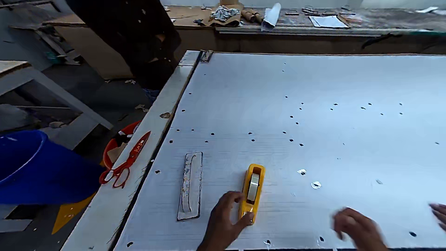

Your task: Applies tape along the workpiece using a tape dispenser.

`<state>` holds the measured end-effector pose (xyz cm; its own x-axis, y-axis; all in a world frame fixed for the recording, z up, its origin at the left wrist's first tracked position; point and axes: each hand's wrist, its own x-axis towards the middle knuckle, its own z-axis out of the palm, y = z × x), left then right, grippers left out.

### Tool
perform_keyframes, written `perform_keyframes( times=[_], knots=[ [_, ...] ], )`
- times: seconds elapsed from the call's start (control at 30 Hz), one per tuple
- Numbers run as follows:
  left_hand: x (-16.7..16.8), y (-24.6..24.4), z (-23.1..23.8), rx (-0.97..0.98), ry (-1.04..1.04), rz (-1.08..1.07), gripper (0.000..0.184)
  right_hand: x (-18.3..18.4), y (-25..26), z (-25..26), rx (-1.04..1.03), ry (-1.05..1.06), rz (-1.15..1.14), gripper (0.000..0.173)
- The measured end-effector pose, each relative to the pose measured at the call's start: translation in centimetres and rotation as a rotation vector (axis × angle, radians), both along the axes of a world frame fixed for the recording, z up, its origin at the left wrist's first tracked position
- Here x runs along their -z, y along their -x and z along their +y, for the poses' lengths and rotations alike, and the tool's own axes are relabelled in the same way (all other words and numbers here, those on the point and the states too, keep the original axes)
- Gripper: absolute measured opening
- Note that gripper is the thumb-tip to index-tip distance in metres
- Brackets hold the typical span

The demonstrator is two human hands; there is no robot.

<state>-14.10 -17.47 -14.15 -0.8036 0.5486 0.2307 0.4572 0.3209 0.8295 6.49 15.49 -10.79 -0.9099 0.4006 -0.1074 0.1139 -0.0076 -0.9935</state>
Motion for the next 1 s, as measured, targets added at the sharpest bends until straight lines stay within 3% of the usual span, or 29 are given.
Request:
perform_keyframes(
  times=[0.07, 0.1, 0.23, 0.4, 0.5, 0.77, 1.0],
  knots=[
    [3.6, -0.6, -1.6, -0.003, 0.075, -0.123, 0.084, 5.0, 5.3, -4.0, -0.088, -0.193, -0.057, 0.021],
    [4.9, -1.2, -1.7, 0.004, 0.102, -0.165, 0.090, 7.0, 6.8, -5.7, -0.178, -0.285, -0.059, 0.027],
    [7.5, -3.4, 0.4, -0.125, 0.070, -0.172, 0.072, 11.1, 9.7, -10.9, -0.382, -0.526, -0.073, 0.044],
    [8.6, -4.8, 3.1, -0.274, -0.023, -0.056, 0.058, 11.8, 10.6, -12.5, -0.298, -0.559, -0.031, 0.054],
    [8.9, -5.4, 5.4, -0.309, -0.038, -0.051, 0.057, 12.6, 10.2, -12.1, -0.187, -0.512, 0.031, 0.042],
    [7.7, -6.9, 12.9, -0.201, -0.076, -0.096, 0.059, 12.8, 7.3, -5.9, -0.004, -0.537, 0.239, 0.028],
    [6.9, -10.6, 27.9, 0.088, -0.131, -0.262, 0.059, 13.6, 0.2, 7.4, 0.269, -0.742, 0.251, 0.025]
  ],
)
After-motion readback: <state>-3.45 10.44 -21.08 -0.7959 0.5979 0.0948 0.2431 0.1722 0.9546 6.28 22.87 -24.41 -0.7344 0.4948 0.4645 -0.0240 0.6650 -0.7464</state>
